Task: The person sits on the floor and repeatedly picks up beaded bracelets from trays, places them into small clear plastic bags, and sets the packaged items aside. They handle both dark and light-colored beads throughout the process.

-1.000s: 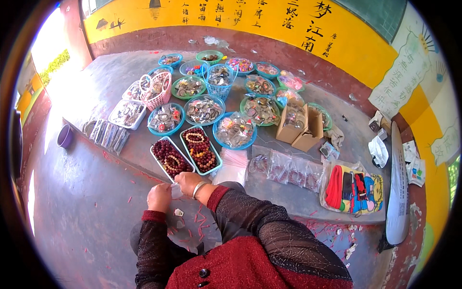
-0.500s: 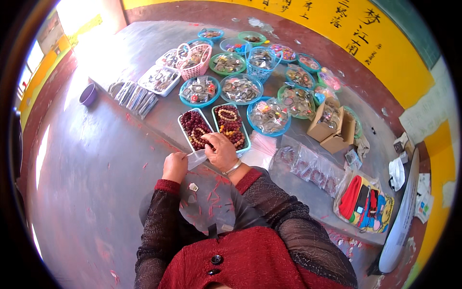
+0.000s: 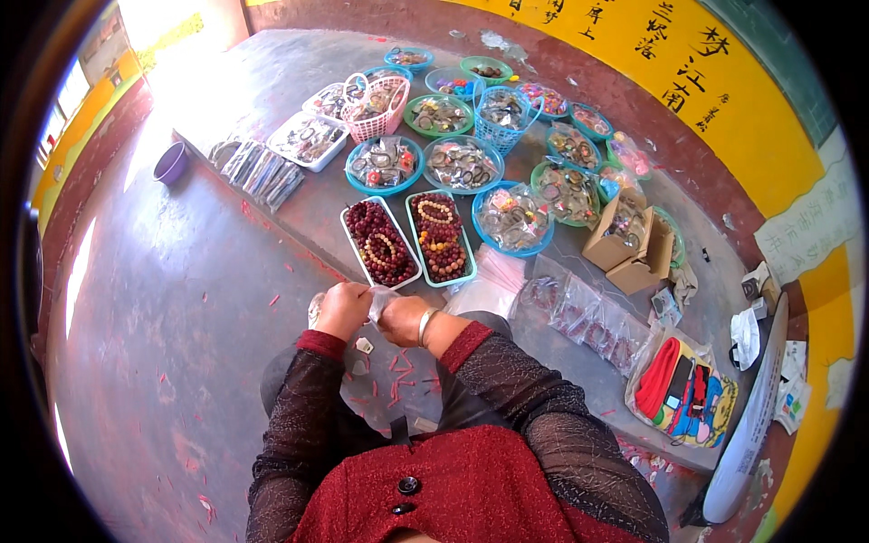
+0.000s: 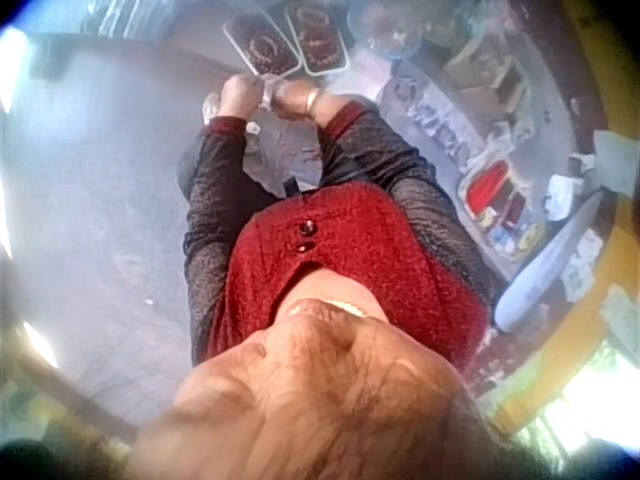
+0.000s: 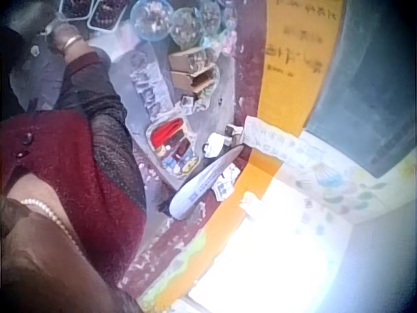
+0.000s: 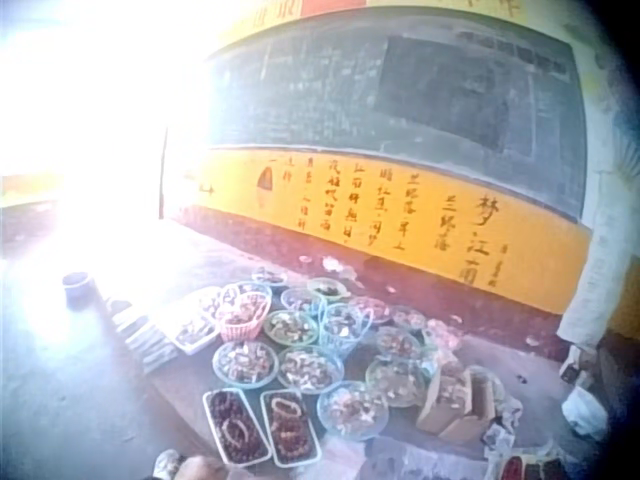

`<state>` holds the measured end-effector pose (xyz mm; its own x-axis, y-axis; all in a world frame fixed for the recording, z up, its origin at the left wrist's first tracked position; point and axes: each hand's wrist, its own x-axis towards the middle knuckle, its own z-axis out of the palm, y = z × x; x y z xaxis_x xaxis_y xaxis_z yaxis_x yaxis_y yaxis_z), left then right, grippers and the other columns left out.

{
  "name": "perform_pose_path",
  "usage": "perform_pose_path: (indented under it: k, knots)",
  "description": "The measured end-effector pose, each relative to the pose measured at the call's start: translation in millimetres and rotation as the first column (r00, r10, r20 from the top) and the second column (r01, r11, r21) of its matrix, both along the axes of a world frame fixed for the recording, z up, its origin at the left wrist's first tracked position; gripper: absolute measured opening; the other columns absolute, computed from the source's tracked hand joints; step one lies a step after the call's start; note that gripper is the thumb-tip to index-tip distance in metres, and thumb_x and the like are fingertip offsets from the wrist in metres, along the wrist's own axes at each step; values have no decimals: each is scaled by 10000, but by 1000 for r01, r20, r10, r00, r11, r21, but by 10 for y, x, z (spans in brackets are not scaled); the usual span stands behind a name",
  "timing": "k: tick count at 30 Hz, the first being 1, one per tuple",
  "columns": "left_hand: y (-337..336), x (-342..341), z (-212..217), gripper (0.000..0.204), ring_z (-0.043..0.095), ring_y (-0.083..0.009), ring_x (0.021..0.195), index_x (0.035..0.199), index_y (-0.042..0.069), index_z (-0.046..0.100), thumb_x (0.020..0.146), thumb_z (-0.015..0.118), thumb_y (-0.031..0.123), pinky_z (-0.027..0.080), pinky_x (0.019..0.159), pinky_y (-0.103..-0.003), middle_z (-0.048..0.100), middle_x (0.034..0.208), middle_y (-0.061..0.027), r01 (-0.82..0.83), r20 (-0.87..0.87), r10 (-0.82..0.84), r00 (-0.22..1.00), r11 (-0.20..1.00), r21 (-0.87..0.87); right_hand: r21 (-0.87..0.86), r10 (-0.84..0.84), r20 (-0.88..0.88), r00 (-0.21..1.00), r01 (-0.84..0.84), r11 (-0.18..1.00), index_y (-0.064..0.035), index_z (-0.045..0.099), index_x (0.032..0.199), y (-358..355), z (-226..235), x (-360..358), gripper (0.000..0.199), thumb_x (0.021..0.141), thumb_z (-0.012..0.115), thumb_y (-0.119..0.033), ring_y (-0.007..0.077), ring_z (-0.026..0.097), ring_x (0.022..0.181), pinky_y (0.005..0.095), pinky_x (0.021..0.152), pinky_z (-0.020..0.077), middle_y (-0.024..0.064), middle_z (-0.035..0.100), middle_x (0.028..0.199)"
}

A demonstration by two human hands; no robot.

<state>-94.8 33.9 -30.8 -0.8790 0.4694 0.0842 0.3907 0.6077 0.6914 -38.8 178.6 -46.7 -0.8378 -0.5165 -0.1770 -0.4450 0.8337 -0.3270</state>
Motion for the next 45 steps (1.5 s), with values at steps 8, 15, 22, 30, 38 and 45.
perform_pose_path:
  k: [8,15,22,30,38,45]
  knots:
    - [-9,52,127,189,591,-370,773,802,35,651,782,507,156,466,714,-446,610,782,-206,11,-89,-29,996,982,-189,-68,-267,12,964,267,961,-108,627,836,22,157,5,212,820,453,-229,345,613,783,451,679,481,157,635,797]
    - [-10,34,115,239,591,-365,801,762,24,627,810,456,184,460,723,-464,610,768,-206,-17,-99,-3,995,980,-199,-78,-193,33,981,195,978,-79,620,838,24,87,14,198,804,475,-210,336,604,801,431,698,475,150,629,860]
    - [25,74,147,226,601,-370,727,752,20,645,790,482,173,482,675,-442,615,761,-217,-2,278,-17,960,998,68,-400,-173,177,969,231,887,-79,598,1022,-6,162,44,337,742,595,-265,338,541,988,390,852,431,178,587,1036]
    - [3,88,40,196,600,-366,712,807,21,654,787,515,158,482,657,-426,610,752,-208,77,-66,-77,995,997,-1,-174,-52,198,979,87,981,-108,599,974,-19,121,39,228,781,529,-209,342,587,852,429,752,453,171,623,872]
    - [-33,35,171,271,590,-372,792,767,32,630,822,454,230,461,708,-469,613,774,-203,-30,-81,10,997,970,-243,-180,-212,-10,977,206,962,-124,625,891,68,95,15,191,781,478,-180,346,608,779,451,672,474,155,632,799]
    - [-51,-26,409,333,623,-300,777,910,6,656,819,567,313,480,706,-390,647,824,-174,-113,88,106,990,991,77,-516,-366,12,931,319,795,-124,648,958,207,-14,-46,205,804,546,-211,289,631,788,373,658,490,156,642,822]
